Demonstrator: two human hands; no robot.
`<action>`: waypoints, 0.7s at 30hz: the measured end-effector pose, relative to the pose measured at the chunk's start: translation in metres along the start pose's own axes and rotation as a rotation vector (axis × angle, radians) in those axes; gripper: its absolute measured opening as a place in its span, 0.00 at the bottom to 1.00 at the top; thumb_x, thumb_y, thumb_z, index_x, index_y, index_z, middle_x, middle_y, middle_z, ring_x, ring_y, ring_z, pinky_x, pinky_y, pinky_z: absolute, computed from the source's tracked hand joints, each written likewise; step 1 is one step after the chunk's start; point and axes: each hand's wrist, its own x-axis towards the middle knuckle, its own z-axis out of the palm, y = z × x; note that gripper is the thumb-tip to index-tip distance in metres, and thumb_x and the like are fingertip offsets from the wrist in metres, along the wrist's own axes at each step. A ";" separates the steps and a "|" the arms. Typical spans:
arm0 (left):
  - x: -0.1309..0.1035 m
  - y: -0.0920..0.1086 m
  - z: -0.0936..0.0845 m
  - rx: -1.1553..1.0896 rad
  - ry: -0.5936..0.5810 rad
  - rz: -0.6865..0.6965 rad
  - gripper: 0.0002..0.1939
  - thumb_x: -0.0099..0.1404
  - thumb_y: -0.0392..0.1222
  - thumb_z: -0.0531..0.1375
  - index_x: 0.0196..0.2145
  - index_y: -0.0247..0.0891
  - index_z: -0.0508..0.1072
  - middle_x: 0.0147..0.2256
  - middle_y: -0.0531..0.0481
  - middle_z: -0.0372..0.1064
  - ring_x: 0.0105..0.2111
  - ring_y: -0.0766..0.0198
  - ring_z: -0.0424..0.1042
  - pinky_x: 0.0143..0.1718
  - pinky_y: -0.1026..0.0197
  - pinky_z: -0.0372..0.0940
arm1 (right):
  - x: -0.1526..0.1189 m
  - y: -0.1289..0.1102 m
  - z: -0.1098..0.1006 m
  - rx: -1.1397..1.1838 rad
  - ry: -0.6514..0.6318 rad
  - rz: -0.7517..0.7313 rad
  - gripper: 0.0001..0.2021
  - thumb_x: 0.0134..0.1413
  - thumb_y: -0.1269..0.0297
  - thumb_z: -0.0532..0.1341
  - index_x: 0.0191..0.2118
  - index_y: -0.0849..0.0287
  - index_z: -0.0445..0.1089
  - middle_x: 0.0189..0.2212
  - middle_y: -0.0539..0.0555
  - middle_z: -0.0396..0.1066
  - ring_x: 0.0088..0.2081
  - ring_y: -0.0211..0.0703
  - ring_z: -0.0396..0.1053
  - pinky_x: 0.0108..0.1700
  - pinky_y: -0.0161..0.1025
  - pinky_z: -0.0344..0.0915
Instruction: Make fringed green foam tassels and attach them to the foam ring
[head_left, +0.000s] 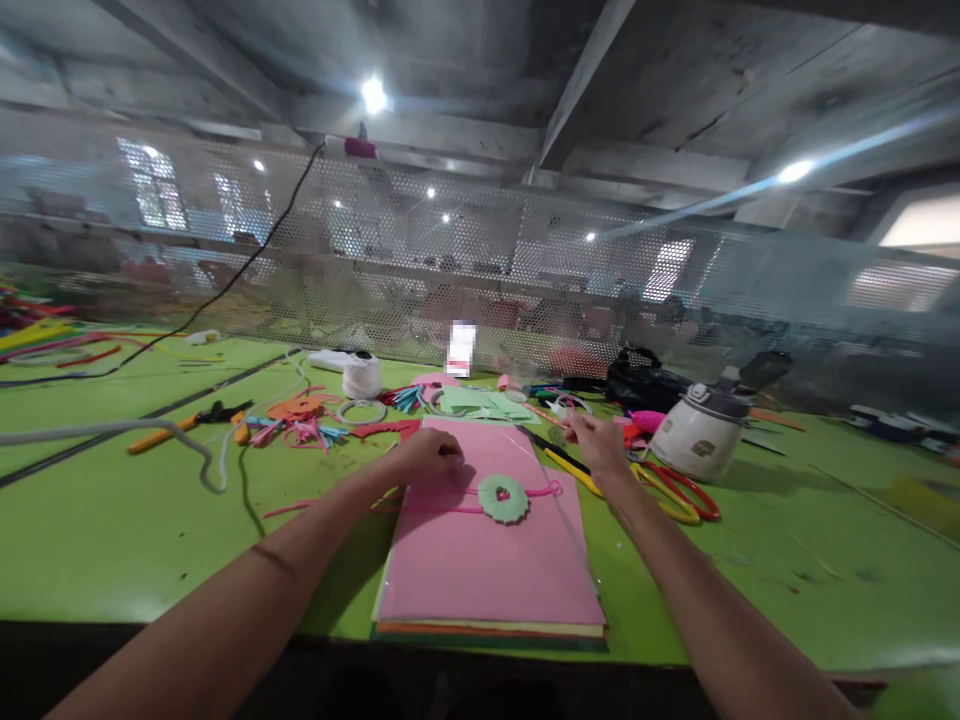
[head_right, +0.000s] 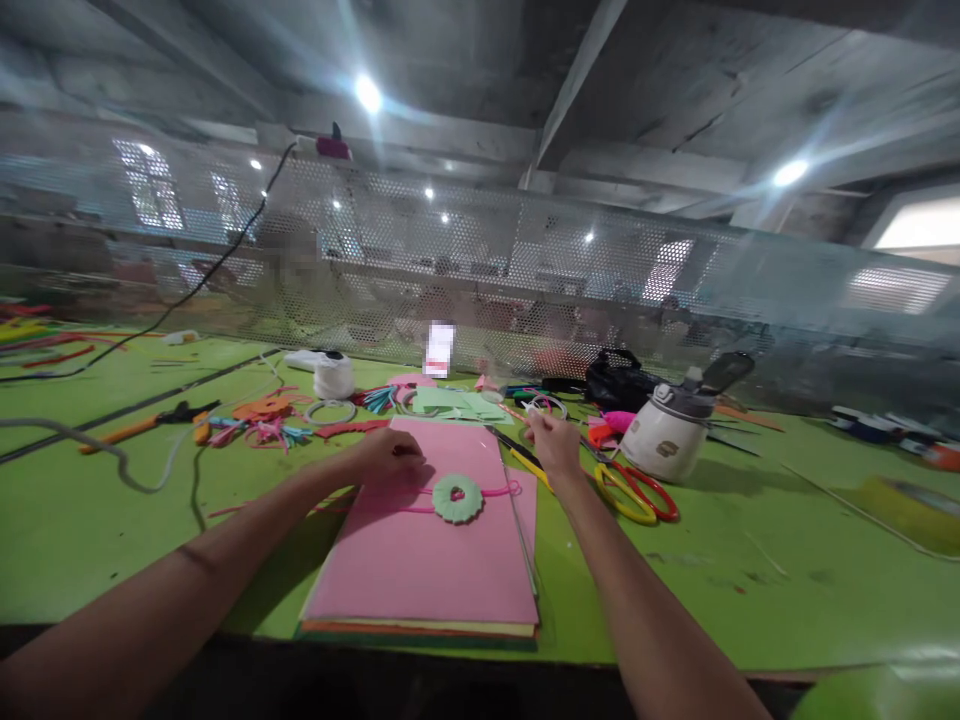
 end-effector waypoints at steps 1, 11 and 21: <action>0.000 0.000 0.000 -0.002 0.000 -0.002 0.12 0.56 0.43 0.56 0.32 0.37 0.77 0.33 0.49 0.76 0.33 0.64 0.72 0.34 0.67 0.61 | 0.000 0.000 0.000 -0.010 -0.014 0.003 0.14 0.60 0.57 0.56 0.34 0.63 0.70 0.28 0.50 0.72 0.28 0.36 0.70 0.35 0.39 0.68; 0.000 -0.001 0.001 -0.018 0.004 -0.002 0.12 0.56 0.43 0.55 0.32 0.37 0.76 0.32 0.49 0.76 0.32 0.64 0.71 0.35 0.66 0.62 | -0.005 -0.007 -0.003 -0.075 -0.064 -0.013 0.13 0.60 0.60 0.57 0.47 0.61 0.66 0.44 0.55 0.69 0.40 0.43 0.70 0.41 0.45 0.69; -0.001 0.002 -0.005 -0.030 -0.027 -0.019 0.14 0.56 0.45 0.55 0.33 0.36 0.76 0.32 0.48 0.76 0.32 0.62 0.72 0.33 0.66 0.61 | 0.001 0.008 0.002 -0.067 -0.052 -0.117 0.13 0.60 0.61 0.57 0.48 0.62 0.66 0.44 0.55 0.69 0.40 0.42 0.70 0.40 0.44 0.69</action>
